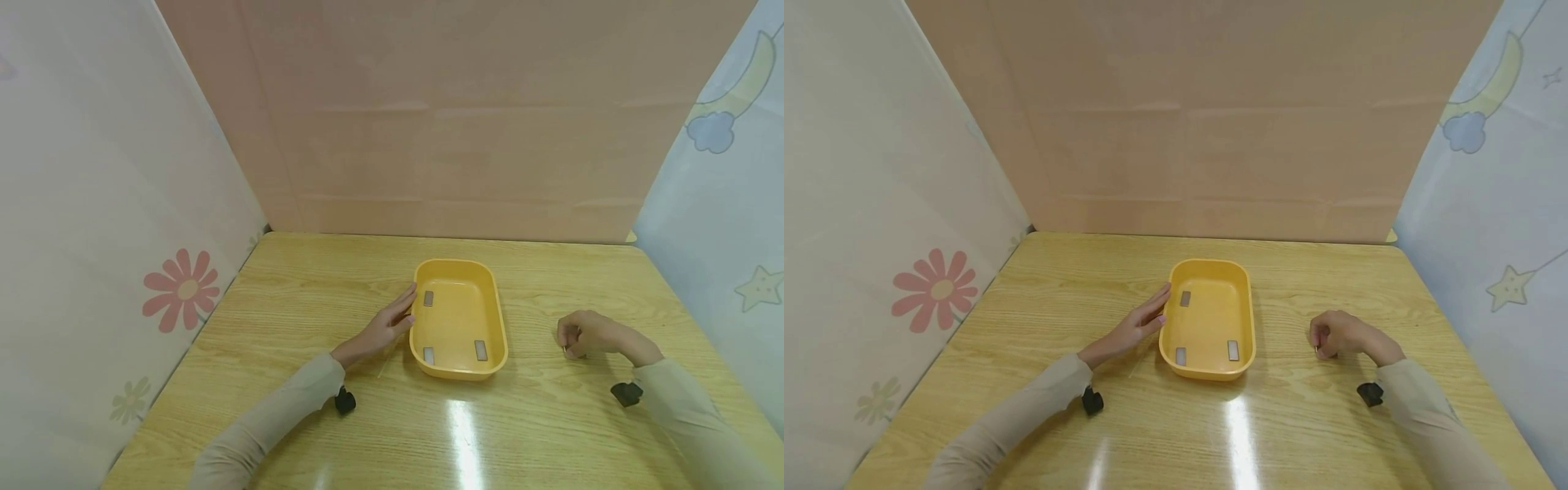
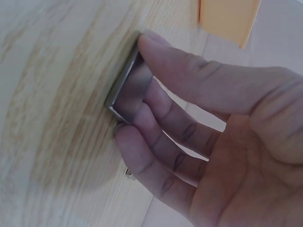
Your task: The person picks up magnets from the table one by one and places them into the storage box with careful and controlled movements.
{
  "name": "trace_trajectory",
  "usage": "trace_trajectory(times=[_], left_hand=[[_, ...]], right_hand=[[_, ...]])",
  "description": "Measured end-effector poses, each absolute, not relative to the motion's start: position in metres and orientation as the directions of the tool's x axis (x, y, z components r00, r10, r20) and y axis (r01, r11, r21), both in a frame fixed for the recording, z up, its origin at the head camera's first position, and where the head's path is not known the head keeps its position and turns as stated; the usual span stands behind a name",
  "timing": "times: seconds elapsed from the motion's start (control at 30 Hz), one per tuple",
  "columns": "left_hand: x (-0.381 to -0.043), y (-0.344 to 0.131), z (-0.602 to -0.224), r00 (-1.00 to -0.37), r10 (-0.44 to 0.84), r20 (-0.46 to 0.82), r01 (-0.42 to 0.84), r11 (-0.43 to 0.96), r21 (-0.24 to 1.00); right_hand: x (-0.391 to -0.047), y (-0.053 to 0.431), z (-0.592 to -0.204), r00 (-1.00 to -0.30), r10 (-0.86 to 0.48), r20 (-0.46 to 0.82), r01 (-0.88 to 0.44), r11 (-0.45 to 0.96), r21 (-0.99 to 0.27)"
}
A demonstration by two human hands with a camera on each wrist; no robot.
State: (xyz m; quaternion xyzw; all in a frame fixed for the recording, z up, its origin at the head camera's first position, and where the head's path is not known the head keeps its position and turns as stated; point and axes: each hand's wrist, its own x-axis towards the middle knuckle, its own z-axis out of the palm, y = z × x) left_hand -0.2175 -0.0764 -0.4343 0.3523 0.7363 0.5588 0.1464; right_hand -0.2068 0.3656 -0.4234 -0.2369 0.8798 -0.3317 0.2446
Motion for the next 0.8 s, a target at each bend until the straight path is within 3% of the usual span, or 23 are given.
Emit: trace_trajectory(times=[0.8], left_hand=[[-0.2162,-0.0758,-0.4343,-0.707,0.680,0.195,0.370,0.121,0.921]], right_hand=[[-0.2045,0.3630,-0.4216,-0.792,-0.547,-0.271,-0.259,0.703,-0.662]])
